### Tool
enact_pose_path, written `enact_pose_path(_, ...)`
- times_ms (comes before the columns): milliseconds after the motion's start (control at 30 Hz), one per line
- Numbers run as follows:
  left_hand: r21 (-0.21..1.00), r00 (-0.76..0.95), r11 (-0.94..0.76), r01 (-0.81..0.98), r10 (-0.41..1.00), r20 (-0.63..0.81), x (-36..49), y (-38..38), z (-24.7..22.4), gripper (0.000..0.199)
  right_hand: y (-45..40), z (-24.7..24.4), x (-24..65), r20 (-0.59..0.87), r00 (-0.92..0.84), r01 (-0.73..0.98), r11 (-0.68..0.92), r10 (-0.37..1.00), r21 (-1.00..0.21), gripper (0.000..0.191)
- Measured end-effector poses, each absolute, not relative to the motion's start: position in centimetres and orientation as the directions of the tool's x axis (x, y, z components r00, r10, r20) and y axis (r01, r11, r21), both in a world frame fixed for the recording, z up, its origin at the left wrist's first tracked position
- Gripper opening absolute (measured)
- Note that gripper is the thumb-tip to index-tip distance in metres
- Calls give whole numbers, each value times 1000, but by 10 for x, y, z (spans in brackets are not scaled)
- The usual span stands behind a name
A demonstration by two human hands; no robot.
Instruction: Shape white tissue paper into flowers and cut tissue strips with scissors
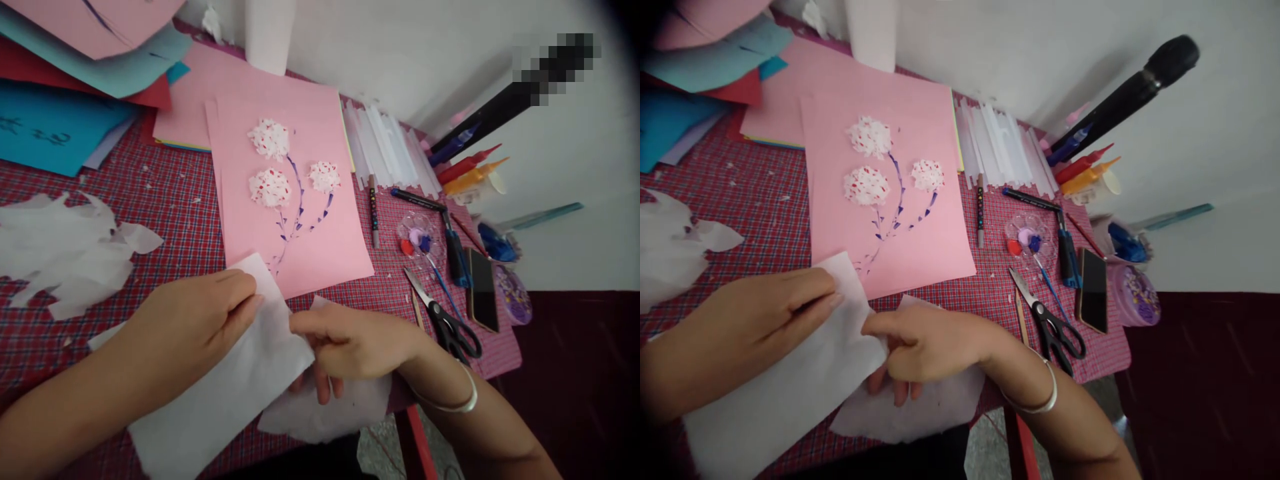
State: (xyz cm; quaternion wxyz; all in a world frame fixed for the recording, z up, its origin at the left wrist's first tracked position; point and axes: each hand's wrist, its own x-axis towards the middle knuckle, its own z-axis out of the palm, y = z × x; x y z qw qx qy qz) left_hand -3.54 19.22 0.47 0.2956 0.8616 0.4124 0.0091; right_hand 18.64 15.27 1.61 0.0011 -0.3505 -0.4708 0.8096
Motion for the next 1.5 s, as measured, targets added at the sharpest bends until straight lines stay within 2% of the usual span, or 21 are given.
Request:
enact_pose_path(167, 527, 657, -478, 703, 719, -225, -37, 191, 2, 29, 154, 21, 182, -657, -727, 422, -625, 201, -657, 31)
enact_pose_path(367, 565, 661, -480, 671, 733, -162, -38, 189, -4, 28, 165, 29, 170, -731, -677, 536, -621, 89, -572, 8)
enact_pose_path(467, 566, 671, -498, 657, 728, -138, -38, 188, -4, 28, 167, 29, 166, -745, -664, 562, -614, 64, -554, 7)
enact_pose_path(567, 577, 693, -519, 631, 711, -120, -37, 188, -4, 30, 167, 27, 166, -748, -662, 589, -591, 38, -551, 16)
enact_pose_path(767, 569, 711, -577, 586, 703, -19, -37, 188, -6, 31, 164, 23, 168, -755, -654, 581, -610, 45, -539, 24)
enact_pose_path(1067, 533, 723, -612, 585, 691, 0, -37, 186, -10, 29, 162, 22, 170, -725, -683, 516, -641, 93, -569, 23)
enact_pose_path(1167, 599, 712, -567, 566, 702, -8, -40, 187, -7, 29, 159, 23, 173, -675, -728, 452, -655, 121, -605, 28)
enact_pose_path(1267, 701, 687, -544, 461, 719, 106, -41, 186, 3, 23, 155, 27, 175, -634, -750, 404, -629, 188, -664, 34)
enact_pose_path(1300, 721, 691, -568, 397, 702, 173, -40, 185, 6, 25, 154, 29, 175, -628, -747, 401, -605, 218, -688, 32)
enact_pose_path(1367, 737, 733, -622, 265, 627, 265, -39, 182, 13, 42, 153, 30, 173, -618, -744, 411, -556, 254, -723, 29)
enact_pose_path(1433, 752, 795, -631, 189, 548, 260, -38, 178, 17, 56, 153, 30, 170, -593, -768, 403, -538, 241, -741, 29)
enact_pose_path(1500, 772, 833, -601, 205, 522, 185, -37, 176, 18, 57, 153, 28, 167, -556, -805, 375, -548, 207, -747, 34)
